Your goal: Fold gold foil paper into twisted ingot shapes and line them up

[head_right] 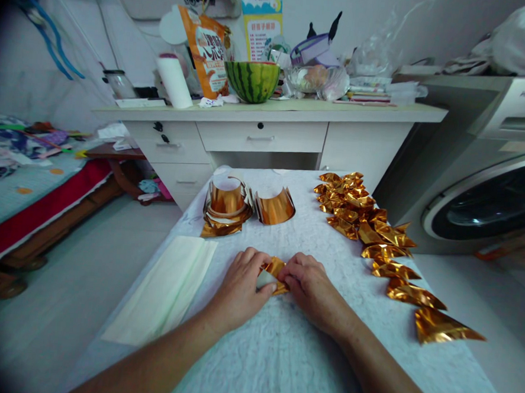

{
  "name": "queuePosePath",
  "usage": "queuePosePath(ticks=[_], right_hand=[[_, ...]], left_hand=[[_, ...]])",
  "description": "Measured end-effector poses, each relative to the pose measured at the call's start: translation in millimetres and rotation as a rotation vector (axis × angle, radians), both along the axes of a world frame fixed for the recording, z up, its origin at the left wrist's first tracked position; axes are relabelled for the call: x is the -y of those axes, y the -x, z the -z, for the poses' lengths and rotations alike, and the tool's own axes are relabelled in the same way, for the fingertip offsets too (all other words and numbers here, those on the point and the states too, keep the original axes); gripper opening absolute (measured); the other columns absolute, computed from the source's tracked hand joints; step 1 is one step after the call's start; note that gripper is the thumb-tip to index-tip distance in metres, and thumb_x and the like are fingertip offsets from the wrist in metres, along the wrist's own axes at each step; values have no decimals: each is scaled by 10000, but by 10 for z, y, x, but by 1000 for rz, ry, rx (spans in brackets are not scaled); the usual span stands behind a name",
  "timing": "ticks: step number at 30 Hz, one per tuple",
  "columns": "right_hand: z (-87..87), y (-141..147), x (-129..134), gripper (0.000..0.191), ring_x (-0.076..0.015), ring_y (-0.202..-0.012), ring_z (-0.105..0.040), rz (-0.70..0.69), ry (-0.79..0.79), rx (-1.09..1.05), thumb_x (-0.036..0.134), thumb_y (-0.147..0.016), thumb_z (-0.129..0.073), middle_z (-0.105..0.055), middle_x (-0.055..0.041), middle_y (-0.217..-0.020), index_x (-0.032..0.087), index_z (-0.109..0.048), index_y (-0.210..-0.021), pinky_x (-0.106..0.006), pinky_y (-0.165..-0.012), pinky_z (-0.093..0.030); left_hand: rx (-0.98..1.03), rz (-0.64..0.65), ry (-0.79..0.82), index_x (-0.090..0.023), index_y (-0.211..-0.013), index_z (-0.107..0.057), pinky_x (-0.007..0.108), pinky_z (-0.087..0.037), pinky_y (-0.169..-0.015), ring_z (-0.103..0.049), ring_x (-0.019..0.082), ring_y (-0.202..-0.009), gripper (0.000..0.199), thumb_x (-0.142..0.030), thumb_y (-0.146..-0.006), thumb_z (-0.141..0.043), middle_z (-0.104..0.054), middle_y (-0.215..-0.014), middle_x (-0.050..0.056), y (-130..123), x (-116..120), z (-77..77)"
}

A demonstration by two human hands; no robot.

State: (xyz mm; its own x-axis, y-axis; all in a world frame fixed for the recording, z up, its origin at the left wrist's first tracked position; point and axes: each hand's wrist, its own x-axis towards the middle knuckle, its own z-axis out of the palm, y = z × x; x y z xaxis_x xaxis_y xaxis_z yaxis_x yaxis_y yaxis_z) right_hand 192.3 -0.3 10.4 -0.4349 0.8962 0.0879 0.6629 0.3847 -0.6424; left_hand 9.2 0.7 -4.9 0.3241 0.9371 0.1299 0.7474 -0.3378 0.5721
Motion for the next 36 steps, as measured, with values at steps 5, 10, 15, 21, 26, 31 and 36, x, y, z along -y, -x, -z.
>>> queuePosePath(ticks=[5, 10, 15, 21, 26, 31, 36], right_hand=[[2, 4, -6, 207, -197, -875, -545, 14, -2, 10, 81, -888, -511, -618, -48, -893, 205, -667, -830, -350, -801, -402], [17, -2, -13, 173, -196, -880, -548, 0, -12, 9, 91, -879, -542, -622, -43, -898, 209, -665, -846, -347, -805, -399], [17, -1, -6, 121, -198, -892, -547, 0, -8, 15, 141, -886, -576, -620, -38, -903, 216, -662, -845, -341, -798, -397], [21, -4, 6, 106, -197, -897, -550, 1, -1, 25, 157, -888, -589, -623, -38, -910, 222, -667, -860, -339, -804, -397], [31, -9, 3, 82, -202, -899, -550, 9, -6, 33, 177, -883, -606, -626, -41, -909, 223, -669, -859, -340, -805, -400], [14, 0, 4, 93, -201, -891, -545, 10, -7, 33, 181, -892, -588, -622, -45, -903, 219, -667, -859, -347, -800, -403], [23, -5, 14, 94, -196, -886, -544, 9, -19, 32, 195, -899, -582, -620, -42, -902, 223, -662, -861, -347, -801, -405]], left_hand=[[-5, 13, 0, -221, -1015, -506, 388, -392, -918, -453, 246, -1027, 295, -197, -760, -653, -501, -1038, 44, 11, 16, -4], [23, 35, 13, -221, -989, -497, 394, -390, -923, -444, 241, -1020, 290, -168, -746, -646, -498, -1039, 42, 25, 26, -24], [77, 52, 22, -219, -864, -536, 363, -401, -875, -460, 218, -981, 179, -143, -742, -642, -484, -976, 28, 33, 13, -16], [152, 52, 51, -201, -708, -607, 358, -395, -895, -479, 203, -986, 97, -168, -724, -697, -501, -970, 25, 36, 33, -28], [180, 43, 57, -202, -667, -641, 354, -397, -903, -488, 200, -993, 101, -151, -700, -721, -523, -970, 23, 33, 28, -30], [182, 34, 55, -204, -659, -642, 355, -404, -903, -488, 198, -997, 104, -136, -704, -708, -527, -968, 21, 29, 24, -26], [158, 36, 38, -201, -661, -622, 357, -407, -899, -488, 200, -988, 109, -123, -723, -668, -528, -956, 22, 18, 37, -32]])
